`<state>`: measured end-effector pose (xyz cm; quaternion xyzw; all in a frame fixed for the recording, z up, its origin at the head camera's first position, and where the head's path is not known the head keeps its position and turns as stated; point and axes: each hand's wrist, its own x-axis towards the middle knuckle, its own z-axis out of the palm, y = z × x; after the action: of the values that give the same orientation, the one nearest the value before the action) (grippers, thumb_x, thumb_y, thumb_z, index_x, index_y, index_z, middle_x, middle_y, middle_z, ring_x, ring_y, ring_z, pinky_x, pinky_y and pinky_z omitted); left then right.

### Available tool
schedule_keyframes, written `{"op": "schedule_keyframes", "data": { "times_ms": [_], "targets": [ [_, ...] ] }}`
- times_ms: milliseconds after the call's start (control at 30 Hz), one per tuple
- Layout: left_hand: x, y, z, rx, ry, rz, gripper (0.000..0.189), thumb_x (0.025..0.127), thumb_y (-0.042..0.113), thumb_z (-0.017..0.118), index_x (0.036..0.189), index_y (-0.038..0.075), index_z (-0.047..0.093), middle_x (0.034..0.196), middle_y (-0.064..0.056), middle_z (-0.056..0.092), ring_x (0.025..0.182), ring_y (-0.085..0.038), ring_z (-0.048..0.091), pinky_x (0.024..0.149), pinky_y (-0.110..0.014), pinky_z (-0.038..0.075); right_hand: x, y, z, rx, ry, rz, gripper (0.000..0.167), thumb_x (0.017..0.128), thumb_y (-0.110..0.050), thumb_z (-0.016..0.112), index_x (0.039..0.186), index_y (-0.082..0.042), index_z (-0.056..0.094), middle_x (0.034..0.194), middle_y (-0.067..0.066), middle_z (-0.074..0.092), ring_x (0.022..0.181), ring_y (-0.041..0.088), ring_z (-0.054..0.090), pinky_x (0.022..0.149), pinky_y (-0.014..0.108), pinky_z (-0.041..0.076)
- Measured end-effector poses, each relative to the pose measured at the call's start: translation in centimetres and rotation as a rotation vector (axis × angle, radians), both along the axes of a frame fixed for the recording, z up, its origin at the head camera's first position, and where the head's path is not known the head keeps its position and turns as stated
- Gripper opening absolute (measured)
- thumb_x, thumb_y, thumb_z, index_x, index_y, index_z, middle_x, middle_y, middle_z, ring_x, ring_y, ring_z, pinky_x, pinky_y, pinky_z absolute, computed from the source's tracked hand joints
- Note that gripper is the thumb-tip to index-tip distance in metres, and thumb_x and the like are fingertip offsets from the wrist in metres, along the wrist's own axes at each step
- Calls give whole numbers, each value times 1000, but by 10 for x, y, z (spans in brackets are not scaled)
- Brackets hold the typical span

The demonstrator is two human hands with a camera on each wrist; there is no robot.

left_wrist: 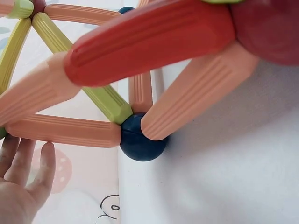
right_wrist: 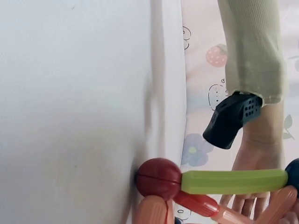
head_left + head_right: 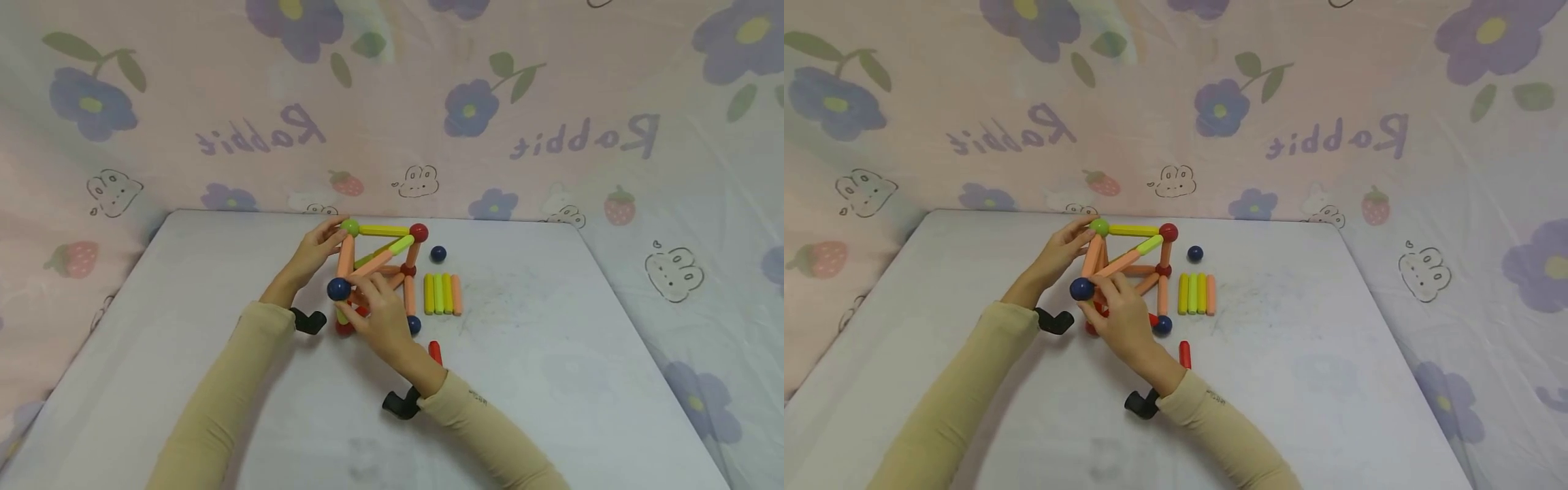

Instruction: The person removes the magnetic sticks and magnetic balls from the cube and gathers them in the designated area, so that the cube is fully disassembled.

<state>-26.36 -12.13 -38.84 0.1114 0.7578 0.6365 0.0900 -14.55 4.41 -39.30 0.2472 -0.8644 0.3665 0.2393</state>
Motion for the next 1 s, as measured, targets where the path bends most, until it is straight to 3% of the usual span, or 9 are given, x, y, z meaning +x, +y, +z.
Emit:
{"op": "schedule_keyframes", "data": {
  "times_ms": [133, 300, 533, 667, 767, 900, 1000],
  "targets": [
    [2, -2, -2, -1, 23, 33, 46, 102, 28, 47, 146, 15, 41, 123, -6, 53, 107, -6, 53, 109, -45, 44, 0, -1, -1, -10, -7, 18, 39, 80, -19, 79, 114, -8, 63, 97, 8, 60, 79, 15, 62, 70, 19, 56],
    [6, -8, -2, -7, 39, 73, 45, 102, 26, 48, 145, 12, 42, 126, -9, 55, 101, 2, 56, 101, -30, 50, 1, -1, -2, -5, 2, 30, 38, 82, -21, 77, 115, -8, 63, 98, 8, 61, 80, 15, 60, 72, 19, 55],
    [18, -21, -3, -8, 55, 132, 46, 101, 24, 48, 144, 8, 41, 136, -21, 51, 97, 8, 56, 108, -41, 46, 3, -3, -1, -6, 51, 31, 33, 79, -16, 75, 110, -8, 63, 96, 9, 62, 76, 14, 58, 64, 17, 52],
    [26, -31, -5, -18, 82, 180, 47, 101, 25, 49, 143, 6, 41, 134, -21, 52, 97, 12, 56, 96, -18, 49, 3, -5, -1, -8, 43, 39, 32, 79, -15, 74, 109, -8, 63, 95, 9, 62, 77, 16, 59, 63, 18, 53],
    [33, -37, -6, -5, 98, 202, 47, 101, 24, 50, 142, 4, 40, 127, -15, 54, 96, 12, 56, 88, -9, 48, 4, -5, -2, -1, 41, 41, 31, 81, -18, 72, 109, -9, 62, 95, 8, 61, 77, 16, 58, 62, 17, 51],
    [41, -43, -7, 5, 114, 215, 46, 100, 22, 50, 140, 1, 38, 116, 0, 54, 96, 10, 56, 87, -9, 48, 5, -4, -3, 12, 65, 32, 32, 80, -19, 73, 108, -9, 63, 97, 7, 61, 77, 14, 58, 63, 15, 50],
    [46, -45, -8, 12, 121, 216, 47, 100, 21, 51, 139, -1, 37, 114, 5, 52, 97, 8, 54, 87, -9, 48, 7, -1, -3, 20, 68, 32, 32, 79, -19, 72, 108, -9, 63, 97, 5, 61, 79, 13, 60, 66, 17, 52]
  ]
}}
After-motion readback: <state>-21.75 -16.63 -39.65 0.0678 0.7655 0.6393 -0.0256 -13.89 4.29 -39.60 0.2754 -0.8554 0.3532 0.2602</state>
